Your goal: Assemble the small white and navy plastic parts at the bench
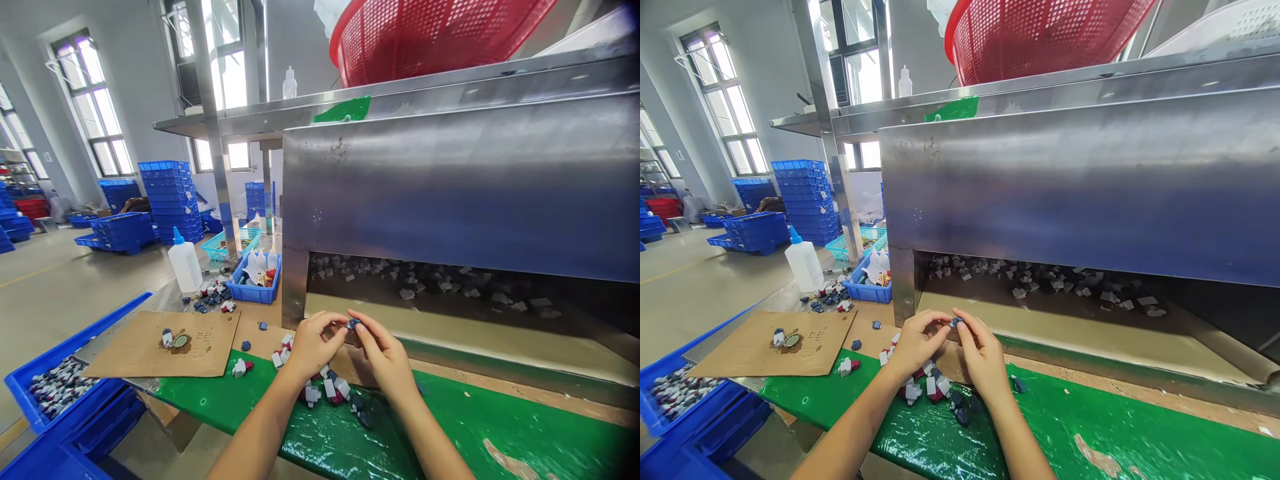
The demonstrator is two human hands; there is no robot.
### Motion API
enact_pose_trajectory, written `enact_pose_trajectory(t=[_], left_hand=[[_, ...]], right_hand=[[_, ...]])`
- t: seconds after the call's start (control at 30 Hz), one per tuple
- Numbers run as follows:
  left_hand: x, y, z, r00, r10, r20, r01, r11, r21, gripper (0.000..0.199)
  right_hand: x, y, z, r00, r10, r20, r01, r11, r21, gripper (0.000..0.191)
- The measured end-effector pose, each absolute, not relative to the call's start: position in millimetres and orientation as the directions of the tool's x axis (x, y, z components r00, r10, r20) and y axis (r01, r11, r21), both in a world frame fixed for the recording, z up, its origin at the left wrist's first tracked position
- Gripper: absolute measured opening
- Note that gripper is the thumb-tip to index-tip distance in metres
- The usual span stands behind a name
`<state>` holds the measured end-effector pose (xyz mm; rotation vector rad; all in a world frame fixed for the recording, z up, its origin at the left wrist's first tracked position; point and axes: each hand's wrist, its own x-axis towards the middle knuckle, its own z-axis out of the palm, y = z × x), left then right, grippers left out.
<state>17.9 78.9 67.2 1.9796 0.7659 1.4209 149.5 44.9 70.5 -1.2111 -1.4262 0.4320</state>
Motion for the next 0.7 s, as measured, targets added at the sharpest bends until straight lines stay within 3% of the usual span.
enact_pose_trajectory(t=[0.2,0.43,0.7], left_hand=[[17.8,77.9,69.0,0.277,0.765,0.582,0.092,-0.624,0.776,0.014],[21.2,81.8,62.1,0.37,0.832,0.414,-0.02,-0.438,0.899,0.018],[18.9,85.2,62.7,0.314,0.838,0.445,-0.011,-0.466,0.885,0.01]], right_hand=[[149.9,44.7,70.8,0.179,0.84,0.513,0.434,0.401,-0.807,0.039],[148.8,44.5,69.7,0.162,0.809,0.565,0.478,0.437,-0.762,0.035],[147.1,42.4,72.1,0.163,0.829,0.536,0.457,0.418,-0.785,0.032]])
